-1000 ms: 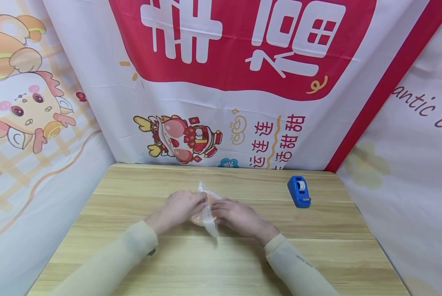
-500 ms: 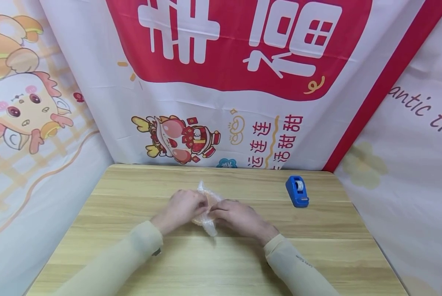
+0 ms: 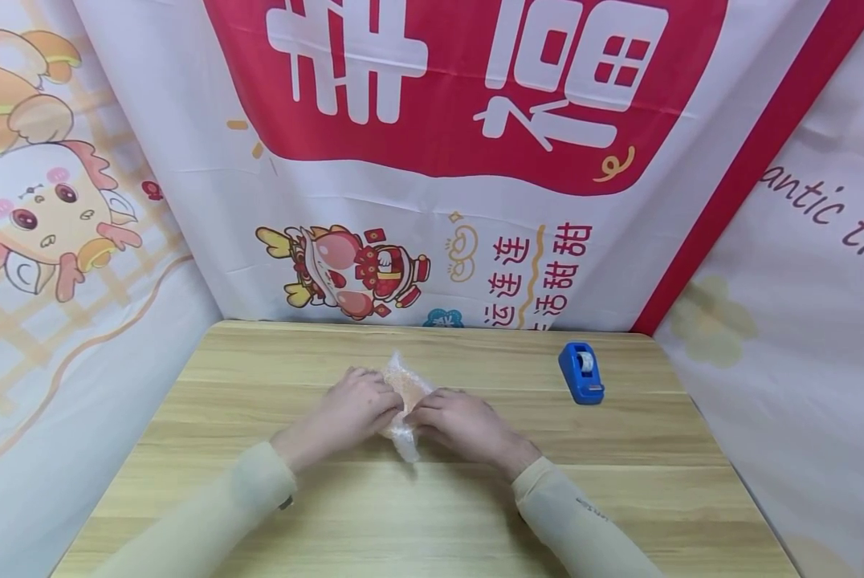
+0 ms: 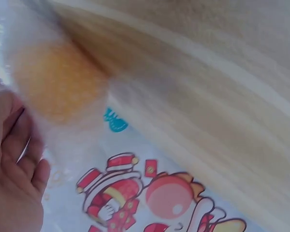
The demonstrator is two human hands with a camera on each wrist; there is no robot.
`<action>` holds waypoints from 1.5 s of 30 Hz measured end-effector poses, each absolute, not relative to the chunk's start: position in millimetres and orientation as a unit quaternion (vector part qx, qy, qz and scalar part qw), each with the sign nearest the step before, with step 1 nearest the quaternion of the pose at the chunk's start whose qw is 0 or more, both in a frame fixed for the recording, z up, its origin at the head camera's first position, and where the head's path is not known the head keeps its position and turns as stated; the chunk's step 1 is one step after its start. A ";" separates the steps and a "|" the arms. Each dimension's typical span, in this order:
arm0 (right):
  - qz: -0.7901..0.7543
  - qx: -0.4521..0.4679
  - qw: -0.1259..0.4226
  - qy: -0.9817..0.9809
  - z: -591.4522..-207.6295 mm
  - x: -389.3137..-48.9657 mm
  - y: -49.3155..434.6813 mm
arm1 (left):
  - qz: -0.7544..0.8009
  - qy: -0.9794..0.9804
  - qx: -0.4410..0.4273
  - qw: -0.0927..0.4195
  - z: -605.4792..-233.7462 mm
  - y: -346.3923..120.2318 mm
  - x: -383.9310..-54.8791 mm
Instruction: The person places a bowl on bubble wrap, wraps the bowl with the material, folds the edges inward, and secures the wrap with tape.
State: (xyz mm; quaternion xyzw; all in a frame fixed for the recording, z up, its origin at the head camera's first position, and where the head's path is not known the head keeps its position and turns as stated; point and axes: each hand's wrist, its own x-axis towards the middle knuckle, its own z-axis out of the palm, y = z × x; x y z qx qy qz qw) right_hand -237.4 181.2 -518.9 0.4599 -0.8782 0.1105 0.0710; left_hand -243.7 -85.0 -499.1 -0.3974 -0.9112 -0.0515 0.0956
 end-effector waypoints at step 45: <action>0.216 0.044 0.071 -0.973 -482.0 -261.0 312.7 | 0.001 -0.894 -0.439 0.092 -502.4 -91.3 -220.0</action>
